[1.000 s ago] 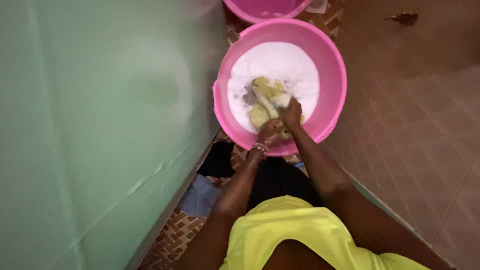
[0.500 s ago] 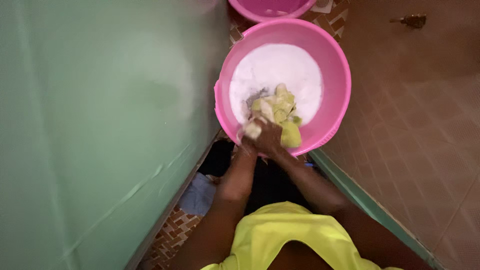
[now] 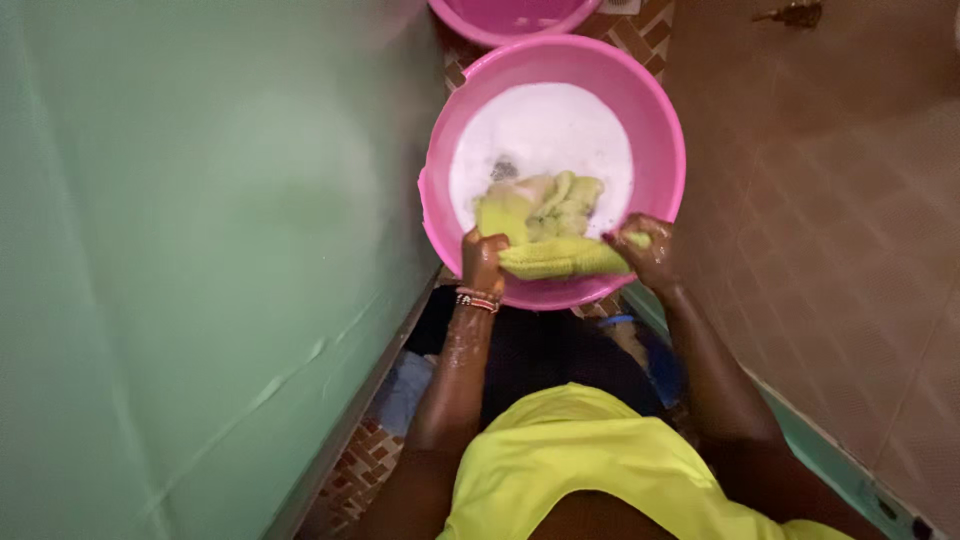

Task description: The person washes a yellow cloth by hand in a pink basin filled with soapy water. They scrub and wring the cloth repeatedly, then turn it inside out to clean the inner side before continuing to agitate it in the water.

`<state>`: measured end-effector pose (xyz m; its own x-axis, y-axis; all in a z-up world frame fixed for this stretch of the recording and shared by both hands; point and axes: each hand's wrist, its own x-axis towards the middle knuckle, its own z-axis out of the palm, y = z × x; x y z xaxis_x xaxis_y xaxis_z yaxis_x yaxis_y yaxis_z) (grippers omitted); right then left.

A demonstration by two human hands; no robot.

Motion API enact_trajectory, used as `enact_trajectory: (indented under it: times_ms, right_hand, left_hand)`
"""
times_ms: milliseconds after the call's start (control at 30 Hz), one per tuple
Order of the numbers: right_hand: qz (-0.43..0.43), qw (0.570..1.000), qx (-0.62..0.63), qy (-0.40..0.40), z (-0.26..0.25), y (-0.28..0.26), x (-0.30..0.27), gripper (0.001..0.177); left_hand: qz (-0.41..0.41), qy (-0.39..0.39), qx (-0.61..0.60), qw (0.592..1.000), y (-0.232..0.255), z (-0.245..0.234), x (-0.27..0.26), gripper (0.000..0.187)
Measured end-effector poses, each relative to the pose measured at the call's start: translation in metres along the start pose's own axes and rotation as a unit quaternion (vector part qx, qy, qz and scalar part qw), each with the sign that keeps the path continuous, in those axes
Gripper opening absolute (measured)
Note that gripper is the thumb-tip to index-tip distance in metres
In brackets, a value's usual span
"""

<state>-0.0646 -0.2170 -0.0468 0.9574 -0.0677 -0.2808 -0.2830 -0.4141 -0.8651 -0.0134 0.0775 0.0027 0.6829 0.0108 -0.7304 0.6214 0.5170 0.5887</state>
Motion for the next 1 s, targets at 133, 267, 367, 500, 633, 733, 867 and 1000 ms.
enact_trajectory:
  times_ms: [133, 267, 367, 500, 633, 733, 867, 1000]
  right_hand:
    - [0.02, 0.998, 0.002, -0.063, -0.019, -0.084, -0.031, 0.031]
    - [-0.08, 0.987, -0.093, -0.106, 0.006, -0.117, -0.028, 0.035]
    - [-0.131, 0.964, -0.18, -0.144, 0.028, -0.117, -0.001, 0.037]
    - [0.169, 0.903, -0.297, -0.26, 0.051, -0.112, 0.042, 0.049]
    - [0.121, 0.96, -0.158, -0.195, 0.094, -0.067, 0.083, 0.072]
    - [0.194, 0.958, -0.008, -0.211, 0.122, -0.007, 0.104, 0.091]
    - [0.006, 0.977, -0.189, -0.1, 0.151, 0.02, 0.081, 0.074]
    - [-0.046, 0.961, -0.234, -0.142, 0.158, -0.061, 0.033, 0.064]
  left_hand:
    - [0.038, -0.029, -0.029, 0.998, -0.007, -0.018, 0.029, 0.028]
    - [-0.043, 0.022, -0.138, 0.989, -0.058, -0.045, 0.094, 0.007]
    - [-0.085, -0.006, -0.103, 0.991, -0.073, -0.064, 0.122, 0.002]
    - [-0.044, -0.044, -0.035, 0.997, -0.086, -0.066, 0.12, 0.032]
    - [0.008, -0.148, 0.186, 0.971, -0.127, -0.038, 0.099, 0.048]
    - [-0.023, -0.259, 0.274, 0.926, -0.151, -0.033, 0.088, 0.052]
    - [-0.05, -0.187, 0.335, 0.922, -0.133, -0.05, 0.102, 0.049]
    - [-0.069, -0.112, 0.271, 0.954, -0.094, -0.05, 0.128, 0.047]
